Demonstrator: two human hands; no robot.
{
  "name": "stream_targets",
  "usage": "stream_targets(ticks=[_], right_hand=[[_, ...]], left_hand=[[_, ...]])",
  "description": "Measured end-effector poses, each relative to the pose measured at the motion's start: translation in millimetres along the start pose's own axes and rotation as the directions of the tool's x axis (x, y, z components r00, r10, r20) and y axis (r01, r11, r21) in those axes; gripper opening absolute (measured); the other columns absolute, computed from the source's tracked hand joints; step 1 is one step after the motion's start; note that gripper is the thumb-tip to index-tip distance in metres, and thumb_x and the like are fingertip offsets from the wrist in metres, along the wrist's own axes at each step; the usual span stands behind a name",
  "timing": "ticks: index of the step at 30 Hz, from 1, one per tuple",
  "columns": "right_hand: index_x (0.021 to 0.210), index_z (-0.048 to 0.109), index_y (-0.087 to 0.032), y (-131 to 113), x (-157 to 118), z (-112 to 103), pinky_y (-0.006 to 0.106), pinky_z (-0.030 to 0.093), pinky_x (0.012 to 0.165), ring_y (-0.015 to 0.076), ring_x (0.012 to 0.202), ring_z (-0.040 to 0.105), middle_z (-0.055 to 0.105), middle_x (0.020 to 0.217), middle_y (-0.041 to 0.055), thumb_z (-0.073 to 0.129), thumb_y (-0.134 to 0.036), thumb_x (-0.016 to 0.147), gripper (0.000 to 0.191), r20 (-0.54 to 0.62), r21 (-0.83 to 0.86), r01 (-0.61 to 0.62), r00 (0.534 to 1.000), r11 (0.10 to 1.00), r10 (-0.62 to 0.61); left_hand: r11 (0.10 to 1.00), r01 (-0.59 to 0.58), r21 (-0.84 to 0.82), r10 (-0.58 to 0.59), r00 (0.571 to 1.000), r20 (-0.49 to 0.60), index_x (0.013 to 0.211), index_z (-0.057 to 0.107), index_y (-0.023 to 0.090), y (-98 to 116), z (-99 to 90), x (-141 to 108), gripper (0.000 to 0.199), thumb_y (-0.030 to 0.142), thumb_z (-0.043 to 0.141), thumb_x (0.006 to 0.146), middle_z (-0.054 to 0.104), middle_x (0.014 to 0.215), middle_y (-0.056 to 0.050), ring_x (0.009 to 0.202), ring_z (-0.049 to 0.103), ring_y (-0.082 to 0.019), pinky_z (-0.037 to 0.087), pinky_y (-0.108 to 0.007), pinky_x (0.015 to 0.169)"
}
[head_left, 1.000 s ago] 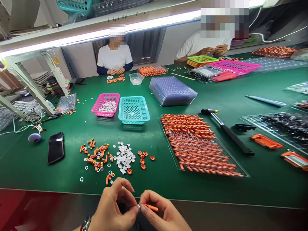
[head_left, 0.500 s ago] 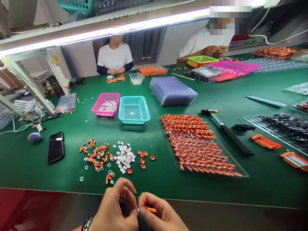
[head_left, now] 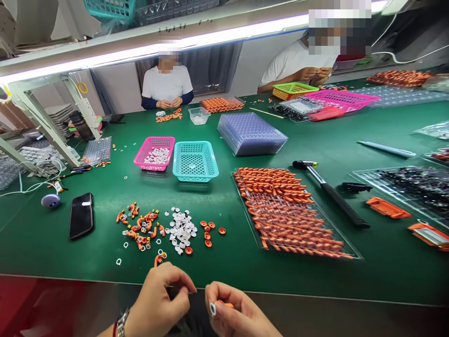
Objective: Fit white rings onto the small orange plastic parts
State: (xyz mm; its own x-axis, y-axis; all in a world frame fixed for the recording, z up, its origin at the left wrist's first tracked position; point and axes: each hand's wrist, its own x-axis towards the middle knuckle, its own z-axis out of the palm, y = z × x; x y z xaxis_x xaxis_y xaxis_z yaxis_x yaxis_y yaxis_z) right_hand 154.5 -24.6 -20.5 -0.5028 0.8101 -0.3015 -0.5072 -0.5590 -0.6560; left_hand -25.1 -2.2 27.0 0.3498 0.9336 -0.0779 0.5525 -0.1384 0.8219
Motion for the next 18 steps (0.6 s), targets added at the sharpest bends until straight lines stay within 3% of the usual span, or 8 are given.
stream_targets(ticks=[2, 4, 7, 9, 18], right_hand=[[0.067, 0.055, -0.016, -7, -3, -4, 0.022, 0.023, 0.052, 0.0069, 0.051, 0.03, 0.04, 0.056, -0.0062, 0.082, -0.053, 0.067, 0.046, -0.069, -0.046, 0.048, 0.996, 0.998, -0.052], [0.068, 0.057, -0.016, -13, -6, -9, 0.022, 0.028, 0.055, 0.0089, 0.056, 0.035, 0.043, 0.06, -0.0044, 0.079, -0.054, 0.07, 0.044, -0.14, -0.14, 0.102, 0.983, 0.985, -0.122], [0.073, 0.06, -0.018, -17, -7, -15, 0.025, 0.036, 0.063, 0.013, 0.064, 0.042, 0.048, 0.067, -0.0018, 0.073, -0.056, 0.076, 0.041, -0.197, -0.309, 0.147, 0.957, 0.94, -0.214], [0.075, 0.061, -0.019, -16, -8, -18, 0.026, 0.04, 0.068, 0.0152, 0.07, 0.047, 0.05, 0.071, -0.0008, 0.07, -0.055, 0.079, 0.037, -0.215, -0.37, 0.17, 0.941, 0.913, -0.263], [0.078, 0.062, -0.021, -19, -11, -21, 0.029, 0.047, 0.081, 0.0202, 0.086, 0.056, 0.061, 0.092, 0.0051, 0.061, -0.051, 0.087, 0.031, -0.179, -0.536, 0.194, 0.925, 0.821, -0.335]], left_hand=[[0.969, -0.072, 0.235, 0.081, 0.996, -0.03, 0.066, 0.068, 0.017, -9, -4.3, 7, 0.021, 0.01, 0.059, 0.084, 0.063, 0.069, -0.003, 0.072, 0.058, -0.018, 0.044, -0.03, 0.068], [0.938, -0.084, 0.337, 0.117, 0.99, -0.08, 0.065, 0.07, 0.016, -17, -6.5, 16, 0.02, 0.015, 0.066, 0.085, 0.062, 0.075, -0.005, 0.077, 0.056, -0.021, 0.043, -0.035, 0.072], [0.911, -0.086, 0.403, 0.157, 0.977, -0.146, 0.08, 0.075, 0.018, -24, -5.3, 34, 0.008, 0.013, 0.071, 0.084, 0.062, 0.084, -0.006, 0.085, 0.055, -0.023, 0.041, -0.04, 0.082], [0.89, -0.099, 0.444, 0.187, 0.97, -0.157, 0.088, 0.077, 0.021, -24, -2.5, 46, 0.01, 0.013, 0.07, 0.086, 0.063, 0.085, -0.005, 0.086, 0.054, -0.023, 0.039, -0.04, 0.083], [0.824, -0.092, 0.559, 0.192, 0.974, -0.121, 0.091, 0.076, 0.023, -20, -5.6, 70, 0.016, 0.011, 0.066, 0.087, 0.065, 0.09, -0.005, 0.087, 0.053, -0.023, 0.04, -0.039, 0.079]])
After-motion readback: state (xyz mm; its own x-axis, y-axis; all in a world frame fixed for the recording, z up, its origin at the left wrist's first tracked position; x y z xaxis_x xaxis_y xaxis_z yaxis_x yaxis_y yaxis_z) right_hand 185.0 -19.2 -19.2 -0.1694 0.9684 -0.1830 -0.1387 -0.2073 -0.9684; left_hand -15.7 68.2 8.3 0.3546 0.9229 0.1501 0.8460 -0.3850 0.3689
